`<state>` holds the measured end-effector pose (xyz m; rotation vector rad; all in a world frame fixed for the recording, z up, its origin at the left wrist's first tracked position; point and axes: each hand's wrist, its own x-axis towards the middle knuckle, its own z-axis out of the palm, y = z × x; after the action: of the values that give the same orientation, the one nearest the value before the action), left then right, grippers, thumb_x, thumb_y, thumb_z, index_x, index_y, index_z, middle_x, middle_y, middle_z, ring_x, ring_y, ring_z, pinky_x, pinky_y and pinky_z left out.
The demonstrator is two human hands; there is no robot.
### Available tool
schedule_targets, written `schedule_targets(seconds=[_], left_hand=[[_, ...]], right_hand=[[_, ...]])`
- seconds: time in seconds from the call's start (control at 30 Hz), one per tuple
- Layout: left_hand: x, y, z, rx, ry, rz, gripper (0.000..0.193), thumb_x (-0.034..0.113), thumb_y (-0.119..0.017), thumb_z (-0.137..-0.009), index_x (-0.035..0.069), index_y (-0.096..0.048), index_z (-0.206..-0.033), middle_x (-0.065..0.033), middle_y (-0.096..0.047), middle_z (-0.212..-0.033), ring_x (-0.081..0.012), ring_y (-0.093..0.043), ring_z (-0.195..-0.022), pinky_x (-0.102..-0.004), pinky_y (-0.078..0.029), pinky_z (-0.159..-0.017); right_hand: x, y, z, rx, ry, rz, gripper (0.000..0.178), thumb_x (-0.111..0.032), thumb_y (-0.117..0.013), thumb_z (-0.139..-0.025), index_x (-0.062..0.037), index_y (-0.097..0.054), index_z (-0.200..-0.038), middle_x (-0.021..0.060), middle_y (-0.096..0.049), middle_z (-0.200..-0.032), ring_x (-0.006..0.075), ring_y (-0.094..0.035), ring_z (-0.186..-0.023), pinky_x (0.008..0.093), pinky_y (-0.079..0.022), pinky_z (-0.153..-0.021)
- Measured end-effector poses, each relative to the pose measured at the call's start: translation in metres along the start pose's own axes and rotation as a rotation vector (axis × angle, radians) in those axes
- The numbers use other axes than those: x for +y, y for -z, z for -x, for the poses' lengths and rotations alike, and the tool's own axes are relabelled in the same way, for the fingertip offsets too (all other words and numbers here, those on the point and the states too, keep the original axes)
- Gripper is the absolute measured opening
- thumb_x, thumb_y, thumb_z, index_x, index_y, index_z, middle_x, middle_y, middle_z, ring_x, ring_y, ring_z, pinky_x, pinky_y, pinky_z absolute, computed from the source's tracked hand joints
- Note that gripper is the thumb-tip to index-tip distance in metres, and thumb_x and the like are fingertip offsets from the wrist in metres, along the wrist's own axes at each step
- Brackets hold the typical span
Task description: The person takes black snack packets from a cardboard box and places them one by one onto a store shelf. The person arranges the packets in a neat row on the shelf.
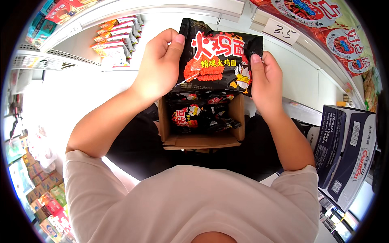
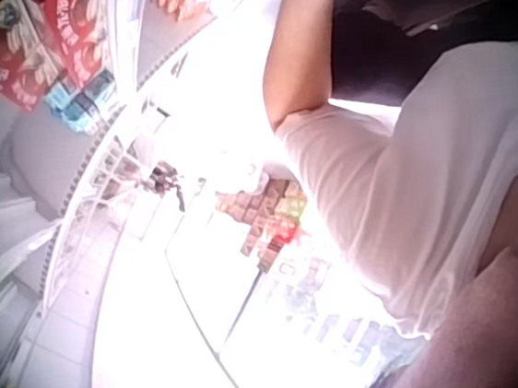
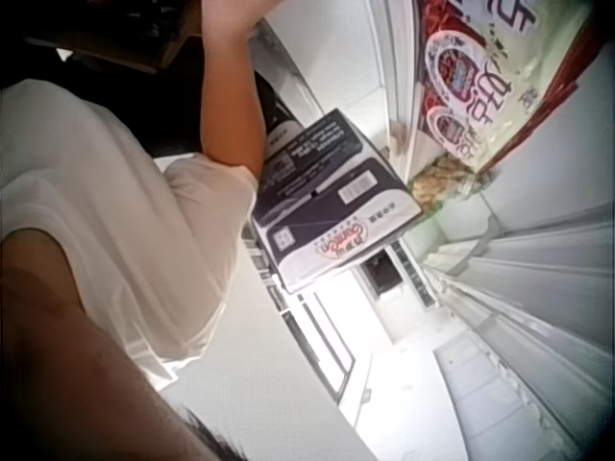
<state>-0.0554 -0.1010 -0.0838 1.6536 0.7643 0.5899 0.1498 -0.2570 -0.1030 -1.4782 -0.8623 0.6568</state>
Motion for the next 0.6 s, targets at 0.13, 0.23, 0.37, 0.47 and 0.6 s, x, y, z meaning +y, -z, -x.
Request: schedule_targets(seconds=[0.13, 0.23, 0.37, 0.47, 0.6], left_hand=[[-0.004, -0.002, -0.010, 0.073, -0.056, 0.159, 0.034, 0.023, -0.050, -0.116, 0.003, -0.058, -0.089, 0.0068, -0.052, -0.072, -0.0018, -0.040, -0.068, -0.0250, -0.038, -0.059], [-0.010, -0.002, -0.020, 0.089, -0.008, 0.251, 0.034, 0.024, -0.050, -0.116, 0.003, -0.059, -0.090, 0.0063, -0.055, -0.074, -0.0015, -0.041, -0.069, -0.0241, -0.039, -0.061], [-0.010, -0.001, -0.020, 0.095, -0.001, 0.194, 0.034, 0.025, -0.051, -0.116, 0.003, -0.059, -0.091, 0.0049, -0.056, -0.072, -0.0017, -0.044, -0.066, -0.0238, -0.042, -0.060], [-0.005, 0.003, -0.014, 0.023, 0.124, 0.059, 0.031, 0.025, -0.053, -0.115, 0.003, -0.058, -0.092, 0.0027, -0.057, -0.068, -0.0045, -0.049, -0.057, -0.0261, -0.046, -0.054], [-0.004, 0.014, -0.014, -0.133, 0.195, 0.017, 0.027, 0.024, -0.056, -0.112, 0.005, -0.055, -0.094, -0.0017, -0.060, -0.064, -0.0119, -0.061, -0.051, -0.0288, -0.050, -0.047]], right_hand=[[-0.001, -0.001, 0.000, 0.011, -0.032, 0.096, 0.034, -0.020, -0.053, -0.114, -0.0060, -0.040, -0.086, -0.0021, -0.051, -0.072, 0.0020, -0.041, -0.072, 0.0280, -0.038, -0.059], [0.000, -0.005, 0.002, -0.003, 0.012, 0.068, 0.035, -0.021, -0.054, -0.114, -0.0053, -0.040, -0.086, -0.0016, -0.051, -0.072, 0.0024, -0.041, -0.072, 0.0272, -0.037, -0.059], [0.006, -0.003, 0.002, -0.029, 0.040, 0.070, 0.035, -0.022, -0.055, -0.114, -0.0048, -0.041, -0.086, -0.0018, -0.051, -0.071, 0.0022, -0.041, -0.071, 0.0261, -0.036, -0.058], [0.013, 0.008, -0.006, -0.048, 0.033, 0.084, 0.034, -0.022, -0.058, -0.113, -0.0052, -0.045, -0.085, -0.0036, -0.052, -0.072, 0.0015, -0.041, -0.070, 0.0252, -0.034, -0.057], [0.019, 0.020, -0.019, -0.040, -0.067, -0.035, 0.032, -0.025, -0.062, -0.111, -0.0066, -0.053, -0.086, -0.0069, -0.054, -0.073, 0.0006, -0.041, -0.068, 0.0242, -0.033, -0.057]])
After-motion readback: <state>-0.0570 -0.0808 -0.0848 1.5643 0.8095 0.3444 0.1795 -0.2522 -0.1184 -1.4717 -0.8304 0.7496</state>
